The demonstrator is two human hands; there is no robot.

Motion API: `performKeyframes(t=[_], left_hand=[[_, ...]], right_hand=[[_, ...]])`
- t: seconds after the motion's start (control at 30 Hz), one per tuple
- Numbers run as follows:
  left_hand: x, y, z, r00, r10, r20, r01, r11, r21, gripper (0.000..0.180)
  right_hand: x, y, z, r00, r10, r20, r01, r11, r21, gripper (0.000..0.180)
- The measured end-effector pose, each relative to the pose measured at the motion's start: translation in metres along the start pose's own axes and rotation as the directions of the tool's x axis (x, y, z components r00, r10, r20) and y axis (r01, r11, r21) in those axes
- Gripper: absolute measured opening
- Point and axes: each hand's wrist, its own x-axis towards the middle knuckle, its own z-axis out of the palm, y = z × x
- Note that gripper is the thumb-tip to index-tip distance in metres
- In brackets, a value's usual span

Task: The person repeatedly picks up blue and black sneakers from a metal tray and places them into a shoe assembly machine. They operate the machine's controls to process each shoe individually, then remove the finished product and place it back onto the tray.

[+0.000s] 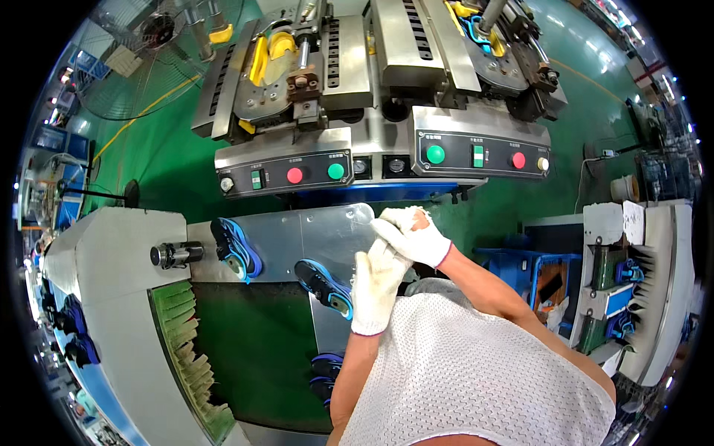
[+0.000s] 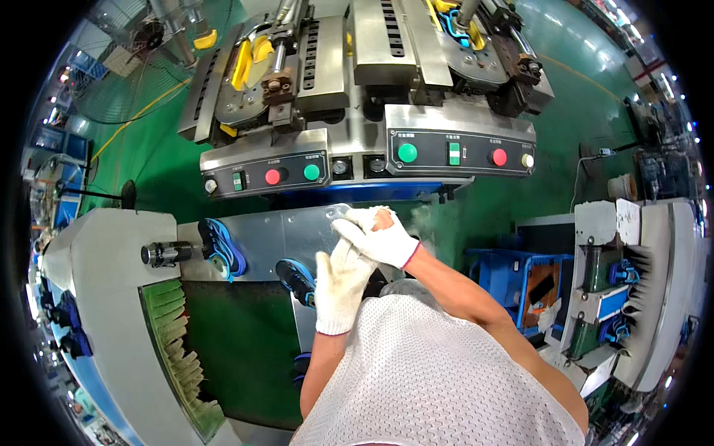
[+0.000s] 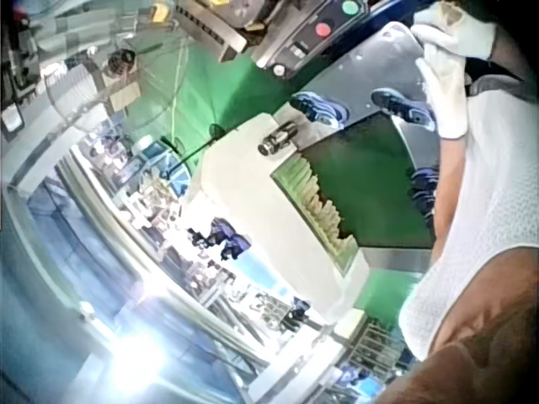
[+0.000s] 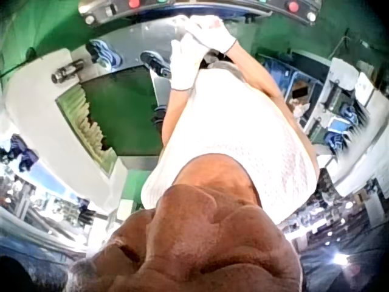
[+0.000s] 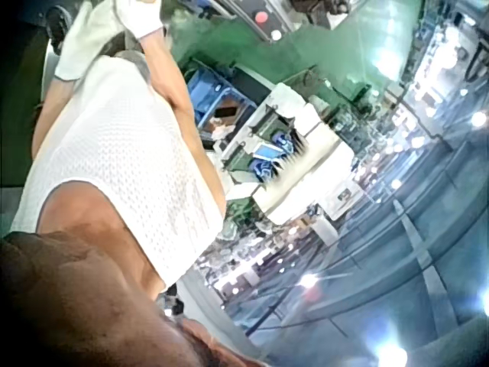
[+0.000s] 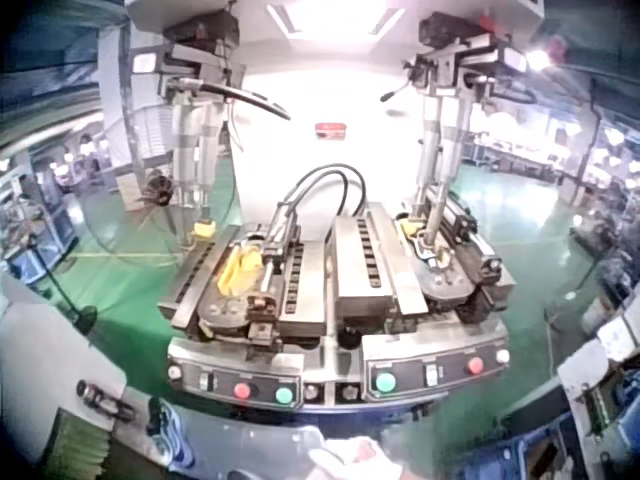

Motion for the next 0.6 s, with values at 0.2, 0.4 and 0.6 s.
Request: performKeyframes(t=[0.2, 0.4, 0.6], left_hand=[[-0.005, -0.029, -0.018, 0.994, 0.071, -0.083, -0.015, 0.845, 0.535, 0.066], [-0.021, -0.030, -0.008, 0.995, 0.085, -0.061, -0.045, 0.878, 0.477, 0.078], [-0.055, -0.028, -0.043, 0.987, -0.048, -0.156, 0.139, 0.746, 0.651, 0.072]], right_hand=[[0.013, 0.060, 0.004, 0.990, -0.100, -0.094, 0.079, 0.974, -0.210, 0.041], [0.019, 0.047, 0.000, 0.994, 0.001, -0.105, -0.031, 0.958, -0.286, 0.040], [0.010, 0.068, 0.014, 0.986, 0.037, -0.165, -0.080, 0.961, -0.265, 0.042]])
